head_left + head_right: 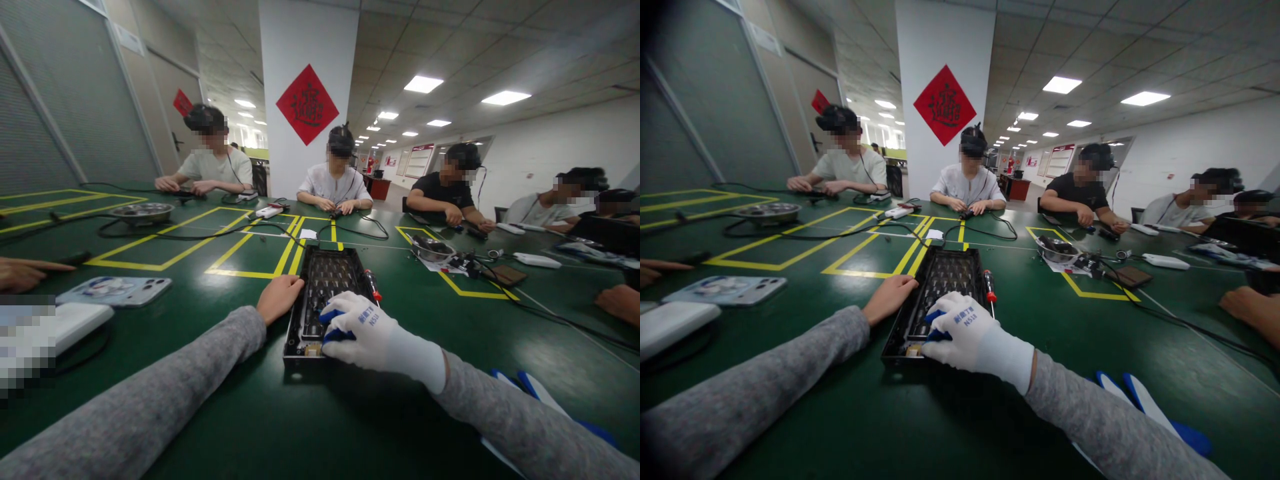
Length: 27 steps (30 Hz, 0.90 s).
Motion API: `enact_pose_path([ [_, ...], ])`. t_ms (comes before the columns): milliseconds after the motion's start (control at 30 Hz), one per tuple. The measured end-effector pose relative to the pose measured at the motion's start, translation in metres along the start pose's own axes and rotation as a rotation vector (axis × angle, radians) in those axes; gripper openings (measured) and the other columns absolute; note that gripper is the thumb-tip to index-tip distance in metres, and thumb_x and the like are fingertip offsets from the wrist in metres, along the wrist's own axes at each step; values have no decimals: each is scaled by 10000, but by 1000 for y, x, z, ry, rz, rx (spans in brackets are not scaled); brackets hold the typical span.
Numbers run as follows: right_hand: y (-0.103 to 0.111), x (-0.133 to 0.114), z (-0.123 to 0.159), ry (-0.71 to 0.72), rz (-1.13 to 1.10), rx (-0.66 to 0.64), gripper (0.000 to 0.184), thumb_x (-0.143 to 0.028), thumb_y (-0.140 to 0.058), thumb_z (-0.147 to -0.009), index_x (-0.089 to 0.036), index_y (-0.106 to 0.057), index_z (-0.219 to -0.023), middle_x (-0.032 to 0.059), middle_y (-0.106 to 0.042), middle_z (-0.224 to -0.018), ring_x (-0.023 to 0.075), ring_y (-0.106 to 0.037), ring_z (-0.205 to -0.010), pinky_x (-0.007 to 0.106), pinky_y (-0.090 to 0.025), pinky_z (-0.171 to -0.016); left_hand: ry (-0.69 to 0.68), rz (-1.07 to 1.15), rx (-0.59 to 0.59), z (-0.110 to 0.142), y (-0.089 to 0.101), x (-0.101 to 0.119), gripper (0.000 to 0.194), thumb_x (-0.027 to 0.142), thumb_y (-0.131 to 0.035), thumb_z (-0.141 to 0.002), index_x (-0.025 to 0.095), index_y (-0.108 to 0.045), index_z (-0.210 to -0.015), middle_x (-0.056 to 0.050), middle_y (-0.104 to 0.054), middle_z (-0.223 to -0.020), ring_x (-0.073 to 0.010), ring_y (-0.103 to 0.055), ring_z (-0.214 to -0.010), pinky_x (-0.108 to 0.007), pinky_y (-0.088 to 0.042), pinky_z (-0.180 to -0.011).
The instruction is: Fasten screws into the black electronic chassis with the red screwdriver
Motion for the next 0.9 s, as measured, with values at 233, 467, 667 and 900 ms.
enact_pose_path([
  [233, 0, 2, 6, -35, -110, 87, 137, -304, -583, -770, -191, -658, -790, 41, -589, -1016, 166, -489, -977, 321, -406, -861, -6, 6, -14, -1, -2, 0, 302, 320, -360, -766, 179, -444, -513, -2, -532, -558, -152, -510, -587, -252, -311, -560],
  [467, -1, -2, 7, 17, -97, 107, 139, -307, -595, -761, -187, -660, -786, 46, -606, -999, 186, -486, -1008, 358, -384, -903, -14, 10, -16, -1, -2, 0, 310, 340, -357, -769, 181, -418, -511, -1, -515, -554, -152, -500, -590, -253, -302, -557],
  [667, 0, 1, 7, -10, -147, 98, 128, -290, -590, -768, -190, -656, -814, 46, -601, -1014, 177, -494, -994, 353, -402, -883, -16, 12, -15, 1, -1, 2, 312, 336, -358, -767, 181, -410, -502, -1, -509, -545, -151, -494, -583, -255, -299, -554],
  [900, -3, 3, 7, -9, -145, 116, 131, -304, -599, -760, -185, -652, -769, 32, -605, -988, 160, -494, -975, 320, -402, -872, -21, 12, -19, 0, -2, 2, 302, 329, -355, -766, 177, -405, -510, 5, -486, -530, -141, -474, -553, -252, -273, -522],
])
Point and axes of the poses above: each hand's wrist, its own z-axis away from the middle knuckle, its own y-axis out of the back of the hand, x = y × z, the point moved 8 cm from there along -z, towards the middle knuckle
